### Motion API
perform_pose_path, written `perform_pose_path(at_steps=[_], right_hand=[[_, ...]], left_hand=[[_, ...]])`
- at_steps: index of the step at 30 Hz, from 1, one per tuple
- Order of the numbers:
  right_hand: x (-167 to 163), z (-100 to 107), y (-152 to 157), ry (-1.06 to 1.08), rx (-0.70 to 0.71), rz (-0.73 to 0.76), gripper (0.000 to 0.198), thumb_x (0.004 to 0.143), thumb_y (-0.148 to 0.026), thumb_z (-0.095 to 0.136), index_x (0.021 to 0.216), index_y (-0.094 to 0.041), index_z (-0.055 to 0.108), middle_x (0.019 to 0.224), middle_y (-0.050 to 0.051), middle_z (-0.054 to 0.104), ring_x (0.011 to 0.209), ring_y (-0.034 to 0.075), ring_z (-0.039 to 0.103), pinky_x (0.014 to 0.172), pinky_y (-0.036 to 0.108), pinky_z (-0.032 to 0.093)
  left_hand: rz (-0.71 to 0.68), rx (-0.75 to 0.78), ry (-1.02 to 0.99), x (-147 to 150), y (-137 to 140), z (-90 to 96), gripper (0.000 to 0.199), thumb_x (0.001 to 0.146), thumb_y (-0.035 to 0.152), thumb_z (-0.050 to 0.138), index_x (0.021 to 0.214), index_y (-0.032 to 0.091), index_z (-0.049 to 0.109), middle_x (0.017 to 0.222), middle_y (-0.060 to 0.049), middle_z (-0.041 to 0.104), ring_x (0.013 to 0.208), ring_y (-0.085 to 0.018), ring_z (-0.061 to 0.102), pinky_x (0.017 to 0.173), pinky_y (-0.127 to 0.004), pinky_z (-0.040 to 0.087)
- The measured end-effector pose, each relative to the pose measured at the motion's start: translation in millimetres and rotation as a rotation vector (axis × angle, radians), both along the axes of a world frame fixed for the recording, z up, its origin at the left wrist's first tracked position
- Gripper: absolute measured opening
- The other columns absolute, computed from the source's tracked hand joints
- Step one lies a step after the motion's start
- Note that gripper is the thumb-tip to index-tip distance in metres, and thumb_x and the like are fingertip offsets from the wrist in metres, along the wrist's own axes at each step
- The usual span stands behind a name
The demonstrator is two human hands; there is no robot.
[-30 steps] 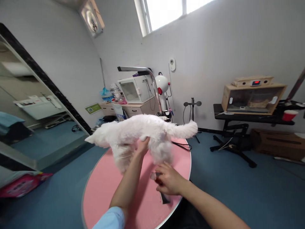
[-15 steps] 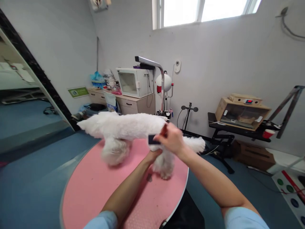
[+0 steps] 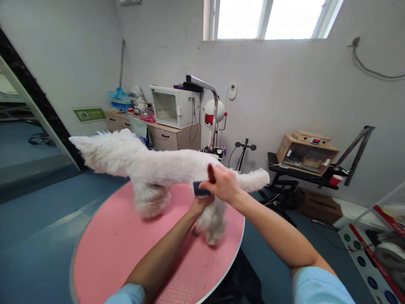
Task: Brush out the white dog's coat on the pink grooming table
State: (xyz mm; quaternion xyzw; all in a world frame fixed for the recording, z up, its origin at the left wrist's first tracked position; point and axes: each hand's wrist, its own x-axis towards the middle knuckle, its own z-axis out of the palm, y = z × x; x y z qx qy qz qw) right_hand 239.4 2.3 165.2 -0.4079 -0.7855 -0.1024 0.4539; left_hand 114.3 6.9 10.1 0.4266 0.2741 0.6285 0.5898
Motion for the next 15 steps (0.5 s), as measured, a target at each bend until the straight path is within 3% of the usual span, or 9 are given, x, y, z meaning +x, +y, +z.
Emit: perform_pose_path(at_steps=[2,5,9,12,15], right_hand=[[1.6,3.6,2.0,0.014,0.006,-0.031,0.042,0.075,-0.055,0.068,0.063,-0.022,0.046,0.064,-0.001,0.051,0.057,0.014,0.047,0.056,0.028,0.038],[3.6,9.4,4.3,0.249,0.130,-0.148,0.040,0.079,-0.056,0.063,0.066,-0.021,0.047,0.068,0.000,0.052,0.061,0.015,0.050,0.062,0.030,0.041],[2.0,11.1,4.3,0.059,-0.052,0.016,0.041,0.074,-0.056,0.068,0.064,-0.022,0.047,0.063,-0.002,0.051,0.056,0.014,0.047,0.056,0.028,0.038],[2.5,13.7,4.0,0.216,0.041,-0.144,0.040,0.077,-0.054,0.065,0.065,-0.022,0.046,0.062,-0.002,0.050,0.057,0.015,0.048,0.057,0.029,0.038],[1.1,14.1,1.7,0.164,0.021,-0.054,0.039,0.078,-0.055,0.064,0.065,-0.022,0.046,0.062,-0.002,0.050,0.057,0.014,0.048,0.057,0.028,0.038]], left_hand=[[0.022,0.024,-0.007,-1.1,-3.0,3.6,0.051,0.051,0.036,0.085,0.093,0.015,0.067,0.094,-0.008,0.071,0.083,-0.023,0.065,0.079,-0.036,0.052],[0.065,-0.001,0.019,-4.4,-8.1,8.9,0.057,0.049,0.041,0.086,0.095,0.014,0.066,0.096,-0.009,0.071,0.087,-0.024,0.065,0.082,-0.037,0.051],[0.083,-0.016,0.027,-8.3,-14.8,14.8,0.060,0.044,0.043,0.087,0.092,0.014,0.067,0.096,-0.011,0.072,0.088,-0.025,0.065,0.086,-0.038,0.050],[0.108,-0.002,0.038,-10.6,-17.8,18.0,0.057,0.047,0.041,0.086,0.093,0.014,0.067,0.100,-0.012,0.071,0.092,-0.025,0.066,0.087,-0.038,0.050],[0.138,0.047,0.058,-14.7,-16.1,19.2,0.054,0.051,0.038,0.085,0.096,0.015,0.067,0.102,-0.012,0.071,0.097,-0.026,0.065,0.091,-0.038,0.049]])
